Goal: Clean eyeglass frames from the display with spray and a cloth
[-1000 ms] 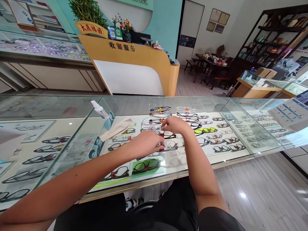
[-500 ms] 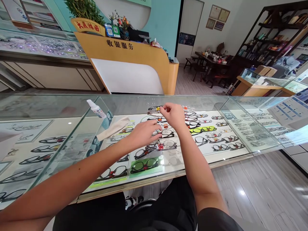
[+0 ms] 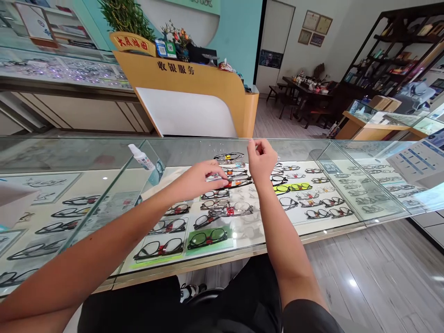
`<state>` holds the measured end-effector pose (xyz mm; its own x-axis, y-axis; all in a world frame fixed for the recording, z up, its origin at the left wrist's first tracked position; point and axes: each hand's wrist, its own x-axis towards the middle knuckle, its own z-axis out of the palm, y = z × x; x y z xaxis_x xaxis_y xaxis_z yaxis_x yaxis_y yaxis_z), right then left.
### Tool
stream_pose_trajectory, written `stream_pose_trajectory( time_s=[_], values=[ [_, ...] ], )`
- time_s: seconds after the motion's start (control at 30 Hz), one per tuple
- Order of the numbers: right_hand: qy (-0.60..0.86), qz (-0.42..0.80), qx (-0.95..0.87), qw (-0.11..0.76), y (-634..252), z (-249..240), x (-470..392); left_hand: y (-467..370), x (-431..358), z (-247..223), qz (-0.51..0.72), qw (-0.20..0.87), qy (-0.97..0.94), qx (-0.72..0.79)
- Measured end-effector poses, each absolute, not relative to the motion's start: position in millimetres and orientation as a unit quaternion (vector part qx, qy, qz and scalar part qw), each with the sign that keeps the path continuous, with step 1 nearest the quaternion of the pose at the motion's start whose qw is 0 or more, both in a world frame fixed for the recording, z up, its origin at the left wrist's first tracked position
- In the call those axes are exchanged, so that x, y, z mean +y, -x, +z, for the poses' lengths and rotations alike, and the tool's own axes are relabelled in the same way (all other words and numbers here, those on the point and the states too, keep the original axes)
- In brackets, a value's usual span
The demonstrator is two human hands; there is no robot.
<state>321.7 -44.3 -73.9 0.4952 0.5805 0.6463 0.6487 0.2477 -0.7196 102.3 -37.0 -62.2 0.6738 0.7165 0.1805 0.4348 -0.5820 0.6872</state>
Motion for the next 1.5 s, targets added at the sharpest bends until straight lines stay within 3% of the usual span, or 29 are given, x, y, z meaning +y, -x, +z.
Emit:
stream_pose_trajectory(
  time_s=[0.1, 0.27, 0.4, 0.53, 0.67, 1.07, 1.5],
  values=[
    [0.593, -0.007, -0.498, 0.632, -321.8, -73.3, -44.8, -78.9, -27.9, -59.2, 0.33, 0.393, -0.777, 0.363],
    [0.558, 0.02, -0.522, 0.645, -317.0, -77.1, -46.7, -28.9, -15.5, -92.6, 0.461, 0.53, -0.581, 0.41],
    [0.532, 0.072, -0.579, 0.614, -288.9, -84.6, -54.9, -11.5, -16.9, -106.6, 0.525, 0.621, -0.443, 0.377],
    [0.483, 0.216, -0.655, 0.54, -235.4, -81.9, -69.3, -13.2, -25.3, -98.7, 0.547, 0.66, -0.403, 0.32],
    [0.478, 0.235, -0.71, 0.46, -193.6, -77.0, -75.0, -16.9, -32.8, -92.1, 0.565, 0.655, -0.401, 0.3],
    [0.459, 0.239, -0.715, 0.471, -204.0, -103.3, -66.2, -23.3, -27.5, -114.0, 0.537, 0.629, -0.466, 0.315],
    [0.568, 0.154, -0.672, 0.45, -217.6, -87.0, -69.1, -16.3, -19.6, -118.0, 0.564, 0.488, -0.555, 0.368]
  ],
)
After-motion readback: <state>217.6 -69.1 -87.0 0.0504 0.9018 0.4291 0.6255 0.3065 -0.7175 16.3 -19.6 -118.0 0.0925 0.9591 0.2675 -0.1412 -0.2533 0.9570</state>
